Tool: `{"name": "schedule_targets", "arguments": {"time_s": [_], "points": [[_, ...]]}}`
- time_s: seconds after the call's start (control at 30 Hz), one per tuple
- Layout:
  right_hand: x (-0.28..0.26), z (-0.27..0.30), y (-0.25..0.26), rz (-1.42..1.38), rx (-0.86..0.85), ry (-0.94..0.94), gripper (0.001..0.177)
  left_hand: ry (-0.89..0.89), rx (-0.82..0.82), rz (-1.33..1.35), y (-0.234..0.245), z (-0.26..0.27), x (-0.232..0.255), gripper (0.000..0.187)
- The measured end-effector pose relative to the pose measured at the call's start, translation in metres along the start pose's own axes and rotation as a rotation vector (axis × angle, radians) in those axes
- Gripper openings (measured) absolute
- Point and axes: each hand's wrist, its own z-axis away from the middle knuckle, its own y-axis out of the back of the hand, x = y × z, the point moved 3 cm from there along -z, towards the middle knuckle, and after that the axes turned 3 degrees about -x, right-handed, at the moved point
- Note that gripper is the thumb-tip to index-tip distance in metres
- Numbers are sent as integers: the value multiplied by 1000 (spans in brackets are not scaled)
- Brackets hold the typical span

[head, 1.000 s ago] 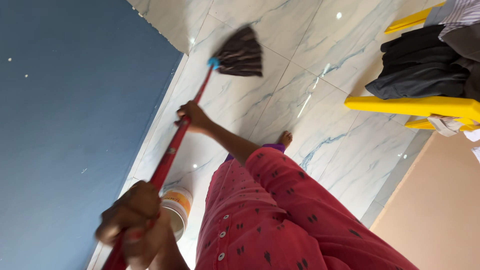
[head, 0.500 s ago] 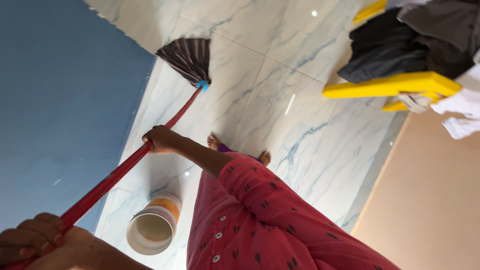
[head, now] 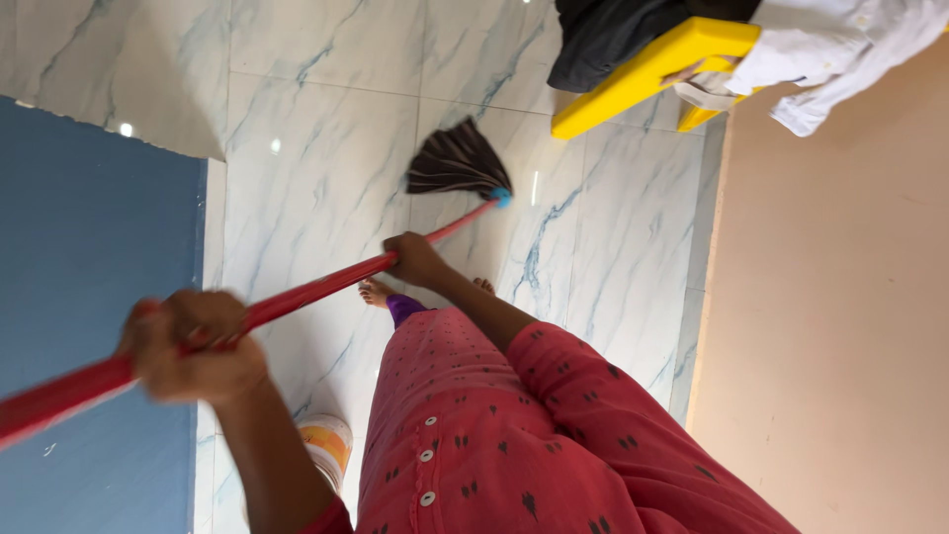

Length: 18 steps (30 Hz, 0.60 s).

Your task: The person sweeps a tiled floor using a broom with a red handle, moving through the room and passing by a yellow chair with clothes and a white bucket.

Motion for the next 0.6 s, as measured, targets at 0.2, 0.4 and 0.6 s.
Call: {"name": "schedule_targets", "arguments": {"time_s": [0.2, 0.4, 0.6], "points": [[101, 86, 52, -77, 98, -335, 27, 256, -413, 162, -63, 26, -97, 36], [167, 177, 92, 150, 287, -587, 37, 590, -478, -4, -100, 87, -207, 22], [147, 243, 89, 112, 495, -719, 35, 604, -675, 132, -111, 153, -231, 18]]}}
